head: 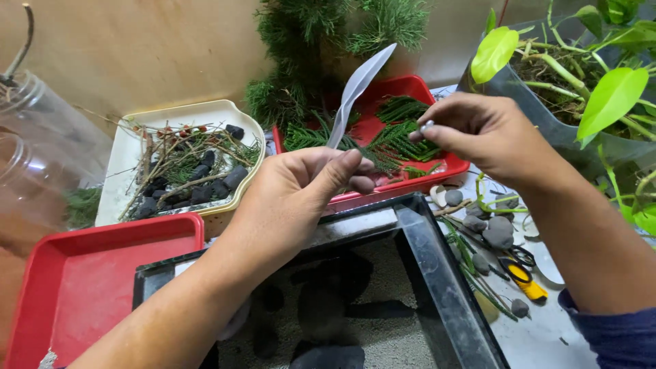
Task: Decorating a small aquarium with sand, stones, and shells using hands and tools
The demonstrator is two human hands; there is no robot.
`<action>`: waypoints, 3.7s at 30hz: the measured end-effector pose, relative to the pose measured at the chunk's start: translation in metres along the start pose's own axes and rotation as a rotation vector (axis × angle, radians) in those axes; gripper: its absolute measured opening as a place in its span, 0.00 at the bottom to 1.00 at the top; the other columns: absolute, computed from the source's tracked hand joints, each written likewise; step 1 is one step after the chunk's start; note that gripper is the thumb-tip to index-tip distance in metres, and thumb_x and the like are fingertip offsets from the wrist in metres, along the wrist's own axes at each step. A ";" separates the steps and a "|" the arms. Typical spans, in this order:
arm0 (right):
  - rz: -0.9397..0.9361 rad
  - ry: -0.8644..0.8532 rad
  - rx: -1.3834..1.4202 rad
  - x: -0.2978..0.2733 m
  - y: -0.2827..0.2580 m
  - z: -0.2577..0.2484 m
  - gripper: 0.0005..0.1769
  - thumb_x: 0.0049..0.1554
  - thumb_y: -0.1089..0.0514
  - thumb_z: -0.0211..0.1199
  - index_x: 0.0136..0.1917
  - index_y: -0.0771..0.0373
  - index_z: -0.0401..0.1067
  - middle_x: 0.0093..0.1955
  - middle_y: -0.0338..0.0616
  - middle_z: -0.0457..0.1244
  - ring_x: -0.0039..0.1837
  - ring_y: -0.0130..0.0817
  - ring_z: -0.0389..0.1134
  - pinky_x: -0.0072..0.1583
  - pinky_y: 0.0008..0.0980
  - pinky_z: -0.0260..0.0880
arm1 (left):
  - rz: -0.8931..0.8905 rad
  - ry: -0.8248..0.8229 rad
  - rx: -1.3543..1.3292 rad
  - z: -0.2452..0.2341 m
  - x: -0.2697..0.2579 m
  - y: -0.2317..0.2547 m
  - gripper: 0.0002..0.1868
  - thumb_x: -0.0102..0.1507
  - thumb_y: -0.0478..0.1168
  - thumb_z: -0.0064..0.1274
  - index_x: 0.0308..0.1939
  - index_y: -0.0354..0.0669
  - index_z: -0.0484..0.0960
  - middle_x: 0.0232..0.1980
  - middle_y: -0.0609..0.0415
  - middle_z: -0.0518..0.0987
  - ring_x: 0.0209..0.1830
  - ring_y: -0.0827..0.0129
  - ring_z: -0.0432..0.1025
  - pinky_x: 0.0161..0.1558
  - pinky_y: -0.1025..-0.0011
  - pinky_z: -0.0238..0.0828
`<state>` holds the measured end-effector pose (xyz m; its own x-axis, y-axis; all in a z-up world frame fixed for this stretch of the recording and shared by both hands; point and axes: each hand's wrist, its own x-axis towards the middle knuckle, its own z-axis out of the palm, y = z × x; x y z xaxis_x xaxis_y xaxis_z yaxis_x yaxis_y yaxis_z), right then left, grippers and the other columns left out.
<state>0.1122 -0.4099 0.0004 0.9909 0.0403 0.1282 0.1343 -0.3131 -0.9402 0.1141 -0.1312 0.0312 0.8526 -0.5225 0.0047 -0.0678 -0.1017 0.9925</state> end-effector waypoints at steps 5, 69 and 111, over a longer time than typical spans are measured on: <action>0.139 -0.135 -0.741 0.034 0.062 -0.025 0.08 0.59 0.54 0.67 0.51 0.56 0.79 0.42 0.36 0.73 0.46 0.24 0.67 0.51 0.29 0.64 | 0.074 0.042 0.072 0.004 0.000 -0.005 0.17 0.66 0.48 0.50 0.39 0.42 0.90 0.36 0.55 0.91 0.38 0.81 0.82 0.47 0.80 0.80; 0.564 -0.600 -1.527 0.097 0.135 -0.025 0.25 0.55 0.37 0.68 0.56 0.56 0.79 0.56 0.43 0.73 0.57 0.46 0.75 0.52 0.46 0.76 | 0.079 0.042 0.378 -0.004 -0.001 -0.015 0.15 0.66 0.49 0.54 0.27 0.52 0.88 0.31 0.70 0.88 0.33 0.86 0.77 0.38 0.81 0.73; 0.481 -0.586 -1.570 0.094 0.134 -0.044 0.15 0.56 0.57 0.58 0.54 0.44 0.79 0.52 0.40 0.73 0.54 0.44 0.76 0.49 0.44 0.76 | 0.018 0.050 0.363 -0.005 -0.001 -0.016 0.13 0.64 0.50 0.56 0.34 0.52 0.93 0.28 0.70 0.88 0.29 0.87 0.75 0.33 0.82 0.73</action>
<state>0.2236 -0.4895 -0.0993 0.8555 -0.1271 -0.5020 0.0743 -0.9293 0.3618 0.1168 -0.1247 0.0164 0.8730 -0.4863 0.0367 -0.2551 -0.3913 0.8842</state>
